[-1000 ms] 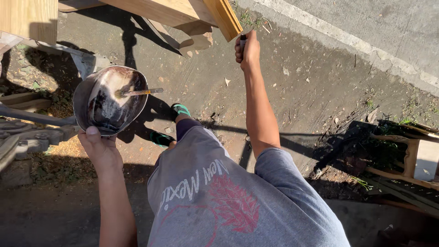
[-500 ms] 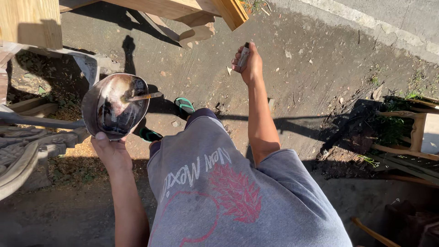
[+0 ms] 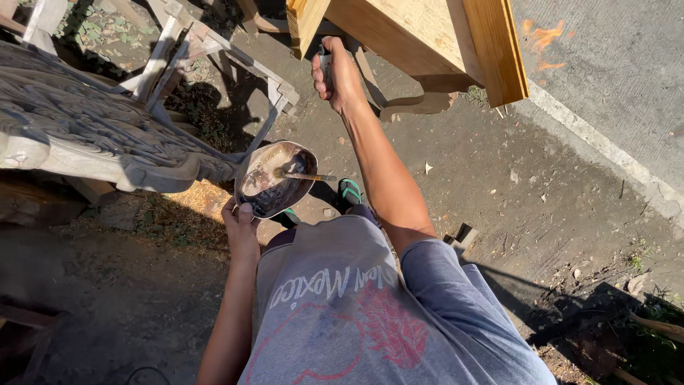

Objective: The person picks up a wooden plank and places it on a workbench. They then retrieve a container with a brush and apply a dark finish to the plank's surface. After finishing, they return the container and brush to the workbench and pick up another plank.

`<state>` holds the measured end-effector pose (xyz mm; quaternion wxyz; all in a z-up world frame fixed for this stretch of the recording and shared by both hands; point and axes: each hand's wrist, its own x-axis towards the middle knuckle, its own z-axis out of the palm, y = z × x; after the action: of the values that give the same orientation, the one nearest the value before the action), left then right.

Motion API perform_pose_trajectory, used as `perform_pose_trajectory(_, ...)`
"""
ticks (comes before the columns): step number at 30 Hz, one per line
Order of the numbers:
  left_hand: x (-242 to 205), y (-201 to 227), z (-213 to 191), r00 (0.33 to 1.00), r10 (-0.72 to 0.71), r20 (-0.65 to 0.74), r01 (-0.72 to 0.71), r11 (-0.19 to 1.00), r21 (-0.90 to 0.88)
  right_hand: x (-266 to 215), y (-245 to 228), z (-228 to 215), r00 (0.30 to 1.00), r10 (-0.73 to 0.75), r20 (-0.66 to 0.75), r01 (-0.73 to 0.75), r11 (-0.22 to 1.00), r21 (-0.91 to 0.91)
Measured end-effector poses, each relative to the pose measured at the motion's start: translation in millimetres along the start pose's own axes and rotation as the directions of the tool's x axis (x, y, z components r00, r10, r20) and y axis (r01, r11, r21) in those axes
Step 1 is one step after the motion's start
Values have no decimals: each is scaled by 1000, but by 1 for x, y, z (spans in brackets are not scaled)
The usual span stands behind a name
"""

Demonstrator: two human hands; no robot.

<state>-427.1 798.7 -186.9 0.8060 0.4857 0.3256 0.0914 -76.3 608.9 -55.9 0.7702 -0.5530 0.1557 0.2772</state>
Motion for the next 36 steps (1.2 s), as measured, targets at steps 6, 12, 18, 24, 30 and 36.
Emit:
perform_pose_trajectory(6, -3, 7, -38, 997, -62, -46, 66, 995, 80, 39, -13, 37, 993, -71, -92, 65, 996, -69)
perform_pose_trajectory(12, -1, 10, -61, 998, -62, 20, 61, 995, 77, 53, -17, 32, 972, 23, -235, -51, 992, -114)
perform_pose_trajectory(18, 5, 9, -78, 997, -72, 6, 71, 994, 77, 67, -23, 22, 963, -93, -253, 33, 972, -232)
perform_pose_trajectory(24, 5, 18, -87, 998, -70, -1, 70, 996, 55, 62, 18, -26, 966, 28, -257, -44, 997, -57)
perform_pose_trajectory(30, 0, 34, -94, 992, -122, 8, 121, 988, 98, -74, 198, -140, 820, 362, -442, -333, 932, 146)
perform_pose_trajectory(36, -5, 46, -118, 991, -23, 132, 11, 996, 92, -238, 324, -191, 444, 572, -690, -531, 788, 311)
